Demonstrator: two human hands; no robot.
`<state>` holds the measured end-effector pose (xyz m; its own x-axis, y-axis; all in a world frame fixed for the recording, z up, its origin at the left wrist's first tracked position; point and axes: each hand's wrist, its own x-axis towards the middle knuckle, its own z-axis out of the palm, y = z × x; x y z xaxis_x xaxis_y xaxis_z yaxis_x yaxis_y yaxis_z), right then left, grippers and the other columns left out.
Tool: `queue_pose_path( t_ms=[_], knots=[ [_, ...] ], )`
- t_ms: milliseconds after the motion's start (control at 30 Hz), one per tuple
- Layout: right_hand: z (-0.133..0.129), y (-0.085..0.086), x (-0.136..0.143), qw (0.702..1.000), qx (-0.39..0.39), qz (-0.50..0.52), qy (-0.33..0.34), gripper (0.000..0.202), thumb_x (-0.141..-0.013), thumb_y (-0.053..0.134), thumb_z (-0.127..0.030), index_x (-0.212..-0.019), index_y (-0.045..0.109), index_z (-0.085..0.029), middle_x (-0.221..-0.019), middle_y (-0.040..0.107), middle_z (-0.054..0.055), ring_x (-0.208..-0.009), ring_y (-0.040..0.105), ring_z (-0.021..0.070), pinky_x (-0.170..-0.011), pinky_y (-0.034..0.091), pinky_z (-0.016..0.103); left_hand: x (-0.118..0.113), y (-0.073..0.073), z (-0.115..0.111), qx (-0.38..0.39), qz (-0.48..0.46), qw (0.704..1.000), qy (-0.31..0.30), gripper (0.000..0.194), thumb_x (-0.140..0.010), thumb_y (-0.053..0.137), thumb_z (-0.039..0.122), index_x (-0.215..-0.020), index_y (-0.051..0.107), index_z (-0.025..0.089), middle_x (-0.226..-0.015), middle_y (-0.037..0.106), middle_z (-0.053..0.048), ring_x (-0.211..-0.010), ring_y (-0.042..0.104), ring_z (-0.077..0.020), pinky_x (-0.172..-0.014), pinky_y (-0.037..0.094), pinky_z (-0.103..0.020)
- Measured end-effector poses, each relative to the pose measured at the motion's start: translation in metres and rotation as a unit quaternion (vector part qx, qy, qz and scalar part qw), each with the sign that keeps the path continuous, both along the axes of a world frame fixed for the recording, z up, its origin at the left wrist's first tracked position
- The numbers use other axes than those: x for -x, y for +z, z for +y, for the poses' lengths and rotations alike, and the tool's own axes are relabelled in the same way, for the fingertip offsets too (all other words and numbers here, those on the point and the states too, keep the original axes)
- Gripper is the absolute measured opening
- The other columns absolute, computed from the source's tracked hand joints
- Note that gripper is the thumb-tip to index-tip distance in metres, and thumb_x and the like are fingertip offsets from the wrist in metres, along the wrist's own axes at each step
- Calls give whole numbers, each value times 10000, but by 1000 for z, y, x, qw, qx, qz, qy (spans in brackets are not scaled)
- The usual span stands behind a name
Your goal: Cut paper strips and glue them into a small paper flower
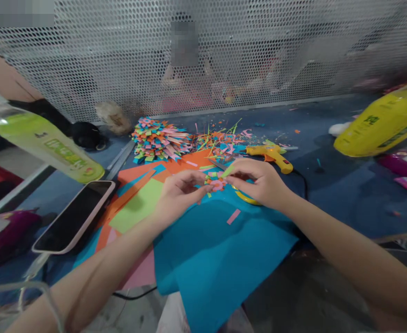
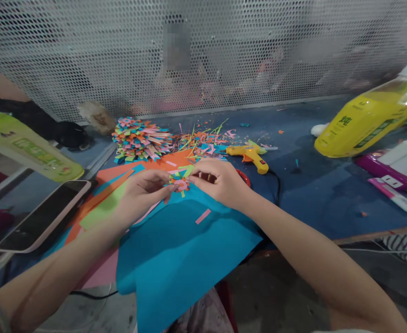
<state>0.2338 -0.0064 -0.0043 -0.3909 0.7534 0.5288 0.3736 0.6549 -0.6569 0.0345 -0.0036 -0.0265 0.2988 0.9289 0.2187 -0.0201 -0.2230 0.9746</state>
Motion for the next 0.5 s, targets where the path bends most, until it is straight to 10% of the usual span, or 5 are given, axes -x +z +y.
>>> queue_pose_path(
  t_ms=[367, 500],
  knots=[
    [1, -3, 0, 1000, 11, 4, 0, 155, -795, 621, -298, -775, 644, -146, -680, 588, 17, -560, 504, 84, -481, 392, 193, 1, -4, 0, -24, 11, 1000, 6, 190, -664, 736, 257, -748, 601, 154, -683, 649, -4, -491, 571, -79, -416, 451, -178],
    [0, 0, -3, 1000, 21, -1, -6, 108, -794, 607, -240, -823, 652, -147, -737, 605, 32, -578, 504, 89, -492, 394, 208, 7, -5, 2, -162, 96, 980, 70, 143, -709, 699, 231, -831, 645, 178, -780, 680, -27, -633, 625, -116, -545, 509, -221]
  ],
)
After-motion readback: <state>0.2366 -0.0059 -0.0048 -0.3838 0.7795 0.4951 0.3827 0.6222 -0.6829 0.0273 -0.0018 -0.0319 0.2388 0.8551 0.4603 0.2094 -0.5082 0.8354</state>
